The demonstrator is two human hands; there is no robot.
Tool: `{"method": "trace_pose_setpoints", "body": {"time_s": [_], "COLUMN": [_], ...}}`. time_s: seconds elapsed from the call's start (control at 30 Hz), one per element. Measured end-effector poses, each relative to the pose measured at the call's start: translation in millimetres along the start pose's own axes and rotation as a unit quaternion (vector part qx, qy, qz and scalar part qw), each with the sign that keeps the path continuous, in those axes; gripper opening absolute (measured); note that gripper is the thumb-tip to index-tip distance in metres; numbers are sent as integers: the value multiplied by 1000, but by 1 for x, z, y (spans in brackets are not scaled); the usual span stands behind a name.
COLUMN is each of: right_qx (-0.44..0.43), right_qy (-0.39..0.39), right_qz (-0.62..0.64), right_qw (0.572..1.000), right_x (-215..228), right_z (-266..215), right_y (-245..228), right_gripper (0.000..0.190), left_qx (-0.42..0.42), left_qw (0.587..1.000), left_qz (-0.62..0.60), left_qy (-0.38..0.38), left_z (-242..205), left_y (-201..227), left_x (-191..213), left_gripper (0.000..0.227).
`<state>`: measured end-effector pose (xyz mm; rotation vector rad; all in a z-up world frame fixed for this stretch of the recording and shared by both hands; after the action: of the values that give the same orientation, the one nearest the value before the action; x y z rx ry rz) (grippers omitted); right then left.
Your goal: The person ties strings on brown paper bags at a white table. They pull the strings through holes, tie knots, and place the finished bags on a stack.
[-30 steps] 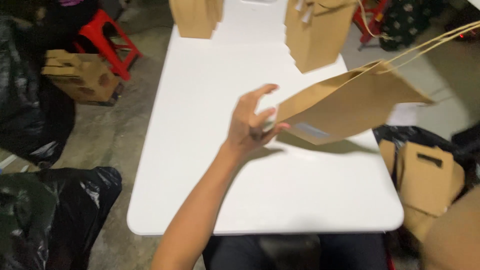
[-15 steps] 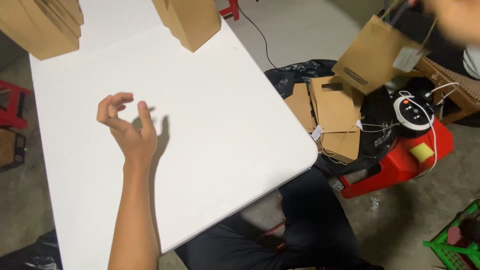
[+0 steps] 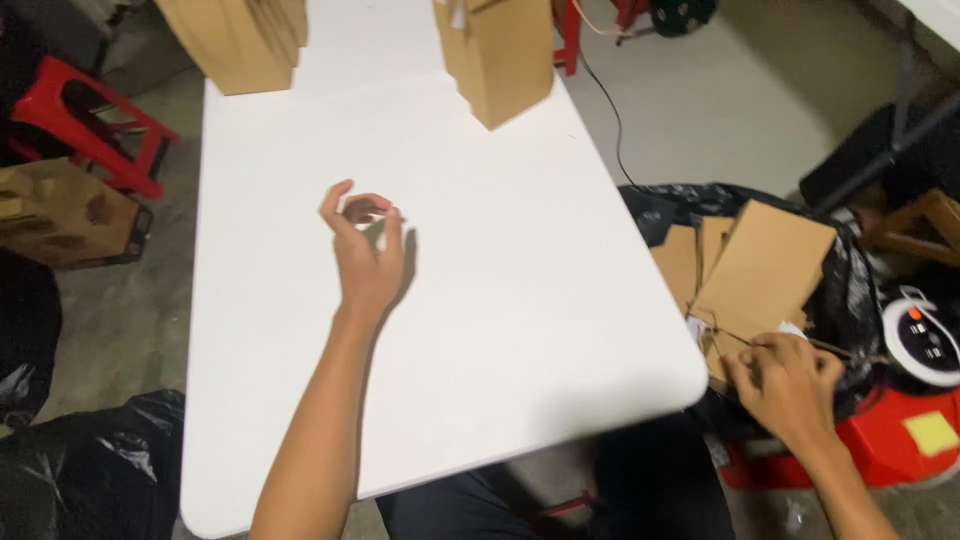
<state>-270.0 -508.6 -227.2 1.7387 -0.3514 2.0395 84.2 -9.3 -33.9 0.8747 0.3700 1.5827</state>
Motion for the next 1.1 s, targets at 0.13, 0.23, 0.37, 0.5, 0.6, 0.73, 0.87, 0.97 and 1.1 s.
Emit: {"method": "trace_pose_setpoints", "body": {"time_s": [0.13, 0.23, 0.37, 0.5, 0.6, 0.73, 0.87, 0.97, 1.1], "right_qx": [29, 102, 237, 377, 404, 434, 422, 430, 417], "right_qy": [231, 344, 374, 360, 240, 215, 369, 214, 190], "right_qz": [-1, 109, 203, 175, 129, 72, -109, -25, 82], "right_qw": [973, 927, 873, 835, 873, 872, 821, 877, 885], "right_x": [80, 163, 267, 331, 325, 329, 304, 315, 350], "right_z": [21, 66, 163, 283, 383, 402, 410, 376, 312], "right_y": [-36, -88, -179, -270, -309, -338, -331, -330, -337], "right_gripper": [39, 65, 27, 53, 40, 106, 43, 15, 51], "left_qx": [40, -36, -81, -145, -133, -167, -170, -174, -196], "left_qw": [999, 998, 987, 975, 976, 971, 970, 967, 964], "left_qz": [-3, 57, 135, 169, 170, 172, 173, 182, 182], "left_qy": [3, -12, -36, -28, -36, -19, -28, -32, -17], "left_z": [3, 4, 2, 4, 2, 2, 4, 0, -1], "left_y": [-20, -20, -12, -6, -8, -2, -1, 1, 21], "left_x": [-1, -6, -12, -6, -6, -4, -5, -6, -10], "left_gripper": [50, 46, 43, 42, 44, 31, 44, 46, 48]}}
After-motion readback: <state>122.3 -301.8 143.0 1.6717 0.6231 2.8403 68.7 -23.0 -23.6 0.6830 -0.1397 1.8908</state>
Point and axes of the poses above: each hand's wrist, its own z-axis towards the middle knuckle, its own x-axis out of the back of the hand, y = z × x, the point moved 7 cm from there along z, towards the middle knuckle, and after that the axes turned 6 degrees about -y, right-handed, at the moved point
